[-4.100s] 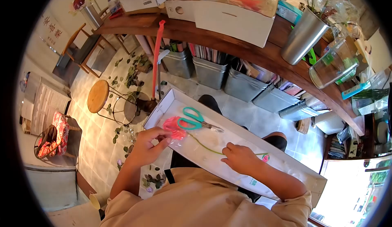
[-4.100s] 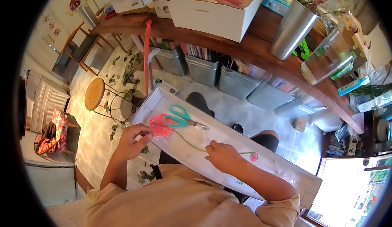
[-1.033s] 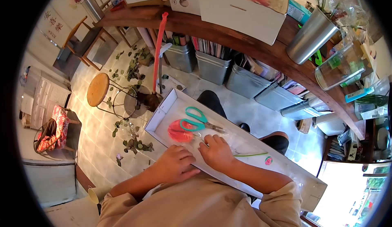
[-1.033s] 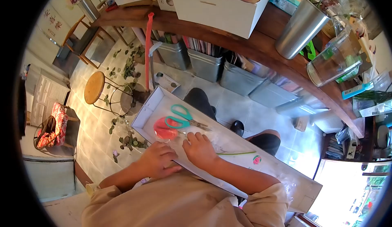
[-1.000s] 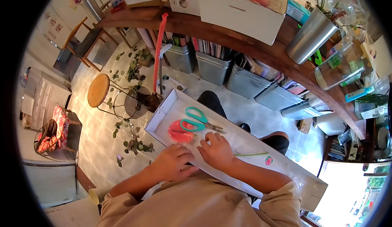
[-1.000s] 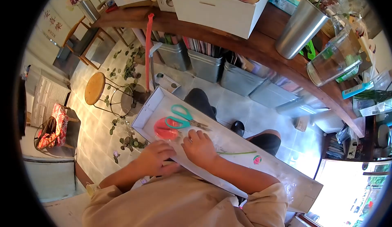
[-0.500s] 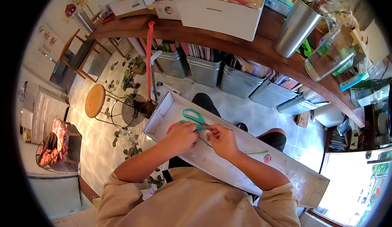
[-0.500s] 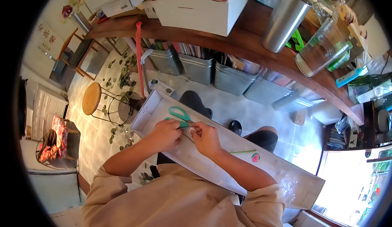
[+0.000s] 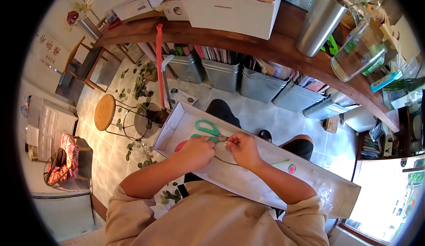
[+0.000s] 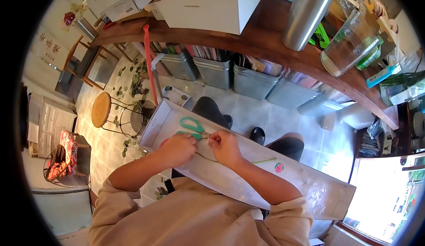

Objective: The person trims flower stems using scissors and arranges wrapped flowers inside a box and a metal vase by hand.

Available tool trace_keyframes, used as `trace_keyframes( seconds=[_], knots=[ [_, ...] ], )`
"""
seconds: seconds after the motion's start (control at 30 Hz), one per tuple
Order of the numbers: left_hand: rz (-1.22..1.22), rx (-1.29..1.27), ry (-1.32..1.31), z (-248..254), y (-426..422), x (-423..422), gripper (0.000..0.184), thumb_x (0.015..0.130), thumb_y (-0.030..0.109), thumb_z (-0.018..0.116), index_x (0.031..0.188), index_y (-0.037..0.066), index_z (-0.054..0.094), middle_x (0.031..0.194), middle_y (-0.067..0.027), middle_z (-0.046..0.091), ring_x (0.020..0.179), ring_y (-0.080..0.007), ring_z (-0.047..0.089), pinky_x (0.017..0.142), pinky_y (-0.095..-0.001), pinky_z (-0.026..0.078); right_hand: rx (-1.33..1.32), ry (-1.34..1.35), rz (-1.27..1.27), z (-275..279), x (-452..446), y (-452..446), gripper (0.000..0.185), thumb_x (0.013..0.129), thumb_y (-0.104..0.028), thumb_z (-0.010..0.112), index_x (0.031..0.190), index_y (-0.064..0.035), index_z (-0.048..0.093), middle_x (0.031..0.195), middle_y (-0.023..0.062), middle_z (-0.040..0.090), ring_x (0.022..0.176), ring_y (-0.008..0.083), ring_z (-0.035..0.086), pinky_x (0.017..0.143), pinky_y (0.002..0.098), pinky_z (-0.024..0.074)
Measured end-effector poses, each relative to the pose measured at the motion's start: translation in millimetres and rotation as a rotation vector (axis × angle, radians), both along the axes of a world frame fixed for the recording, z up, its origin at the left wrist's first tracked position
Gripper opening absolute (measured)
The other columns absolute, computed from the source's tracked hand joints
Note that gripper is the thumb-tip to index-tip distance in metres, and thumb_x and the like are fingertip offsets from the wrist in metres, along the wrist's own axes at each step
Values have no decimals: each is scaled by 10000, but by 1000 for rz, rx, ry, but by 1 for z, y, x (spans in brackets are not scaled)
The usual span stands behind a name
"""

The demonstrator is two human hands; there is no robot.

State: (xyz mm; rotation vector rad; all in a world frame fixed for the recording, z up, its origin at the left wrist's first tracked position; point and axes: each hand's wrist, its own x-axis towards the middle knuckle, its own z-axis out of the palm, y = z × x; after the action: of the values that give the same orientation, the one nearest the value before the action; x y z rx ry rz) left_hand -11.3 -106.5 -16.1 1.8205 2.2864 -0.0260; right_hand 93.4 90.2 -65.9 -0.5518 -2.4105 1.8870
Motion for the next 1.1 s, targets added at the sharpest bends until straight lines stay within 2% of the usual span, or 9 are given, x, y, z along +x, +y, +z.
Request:
trace_keyframes(
  seconds=[0.2, 0.33, 0.43, 0.53, 0.77, 0.9, 0.97, 1.03, 1.1],
  knots=[
    [-32, -72, 63, 5, -7, 1, 134, 732, 203, 714, 808, 96, 739, 899, -34, 658, 960, -250, 646, 817, -396, 527, -193, -63, -221, 11, -2, 9, 55, 930, -14, 671, 928, 39, 689, 817, 166, 747, 712, 210, 764, 648, 356, 585],
    [-12, 60, 139, 19, -10, -2, 118, 725, 186, 691, 797, 101, 729, 894, -29, 655, 936, -240, 645, 802, -394, 527, 277, -32, 112, 2, 9, 21, 241, 969, -96, 703, 1162, 45, 673, 1032, 203, 747, 808, 244, 783, 695, 347, 614],
    [-27, 175, 204, 43, -7, -1, 107, 729, 180, 687, 799, 104, 715, 898, -28, 638, 922, -229, 631, 792, -388, 516, 148, 85, 194, 41, 21, 17, 362, 940, -163, 738, 1241, 27, 670, 1058, 232, 749, 926, 368, 761, 815, 416, 598],
    [-64, 272, 292, 80, -3, -4, 107, 748, 177, 685, 815, 94, 696, 891, -30, 601, 904, -224, 604, 767, -374, 492, 285, 300, 270, 83, 29, 24, 443, 951, -183, 756, 1331, 19, 654, 1092, 202, 756, 917, 305, 762, 858, 370, 596],
    [-108, 536, 553, 176, 4, -10, 215, 724, 125, 726, 923, 42, 731, 849, -25, 543, 799, -198, 558, 702, -350, 436, 93, 151, 512, 124, 50, 43, 206, 1018, -62, 625, 1189, 26, 698, 982, 190, 743, 836, 367, 725, 751, 421, 567],
    [-225, 768, 643, 217, 1, 11, 193, 748, 43, 774, 938, 28, 751, 778, 6, 519, 622, -146, 512, 555, -326, 376, 254, 529, 345, 161, 54, 47, 193, 996, -36, 650, 1175, 34, 667, 969, 226, 698, 843, 434, 674, 741, 468, 550],
    [-368, 1130, 449, 192, -5, 27, 161, 755, 81, 751, 912, 55, 730, 647, 48, 478, 524, -102, 465, 509, -274, 386, 244, 602, 284, 181, 57, 52, 194, 997, -30, 647, 1179, 37, 667, 962, 223, 695, 839, 439, 669, 730, 467, 546],
    [-368, 990, 3, 181, 3, 48, 282, 783, 172, 807, 1011, 39, 708, 722, 14, 595, 562, -146, 539, 547, -277, 442, 262, 672, 279, 198, 61, 56, 203, 1000, -17, 638, 1194, 37, 659, 950, 219, 689, 833, 438, 666, 717, 469, 539],
    [-65, 921, -348, 167, 22, 48, 357, 843, 192, 810, 1114, 2, 675, 808, -32, 650, 610, -159, 575, 583, -294, 480, 220, 724, 292, 207, 61, 55, 209, 1003, -16, 634, 1204, 34, 654, 950, 223, 687, 832, 439, 664, 712, 468, 536]
  ],
)
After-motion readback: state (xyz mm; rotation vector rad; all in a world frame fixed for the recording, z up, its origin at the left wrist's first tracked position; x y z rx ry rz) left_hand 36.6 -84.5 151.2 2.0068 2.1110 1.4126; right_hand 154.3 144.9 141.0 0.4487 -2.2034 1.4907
